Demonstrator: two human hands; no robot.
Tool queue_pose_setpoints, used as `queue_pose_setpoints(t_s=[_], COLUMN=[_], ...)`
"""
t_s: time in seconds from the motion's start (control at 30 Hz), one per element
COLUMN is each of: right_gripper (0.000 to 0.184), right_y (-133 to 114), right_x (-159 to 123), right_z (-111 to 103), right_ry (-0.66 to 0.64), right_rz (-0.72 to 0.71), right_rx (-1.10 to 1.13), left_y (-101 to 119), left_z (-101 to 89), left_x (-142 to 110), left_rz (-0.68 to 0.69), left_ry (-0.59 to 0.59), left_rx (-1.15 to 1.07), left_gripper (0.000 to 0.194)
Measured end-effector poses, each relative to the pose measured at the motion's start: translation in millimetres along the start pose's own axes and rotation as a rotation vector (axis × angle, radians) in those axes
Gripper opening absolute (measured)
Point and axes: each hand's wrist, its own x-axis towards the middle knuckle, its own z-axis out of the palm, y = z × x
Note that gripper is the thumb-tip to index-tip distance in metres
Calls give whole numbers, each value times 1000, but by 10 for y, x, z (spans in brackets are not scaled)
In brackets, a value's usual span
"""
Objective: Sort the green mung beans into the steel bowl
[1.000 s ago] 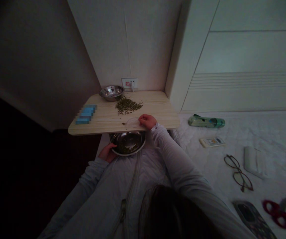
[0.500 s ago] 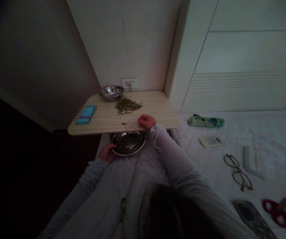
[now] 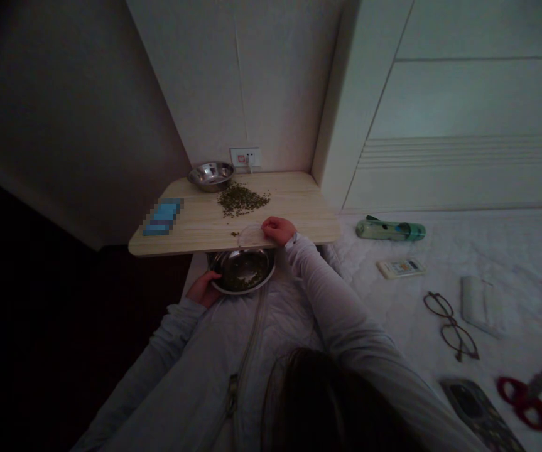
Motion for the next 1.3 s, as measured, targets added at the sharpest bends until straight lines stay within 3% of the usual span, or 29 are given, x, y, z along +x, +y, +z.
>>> queue_pose_setpoints(t_s=[0.57,0.93,1.3], right_gripper=[22,19,21], right_y=[-13,-34,-126], right_x=[-4,-22,-63], right_z=[32,32,11], right_ry=[-25,90,11], right_rz=[-11,30,12], right_rx=[52,-56,53], left_y=[-11,-2,0], left_z=[-21,0,9], left_x=[16,-1,-13], left_rz=[9,7,9], left_ry=[-27,5,17], left_rx=[4,3,14], left_gripper=[37,37,29])
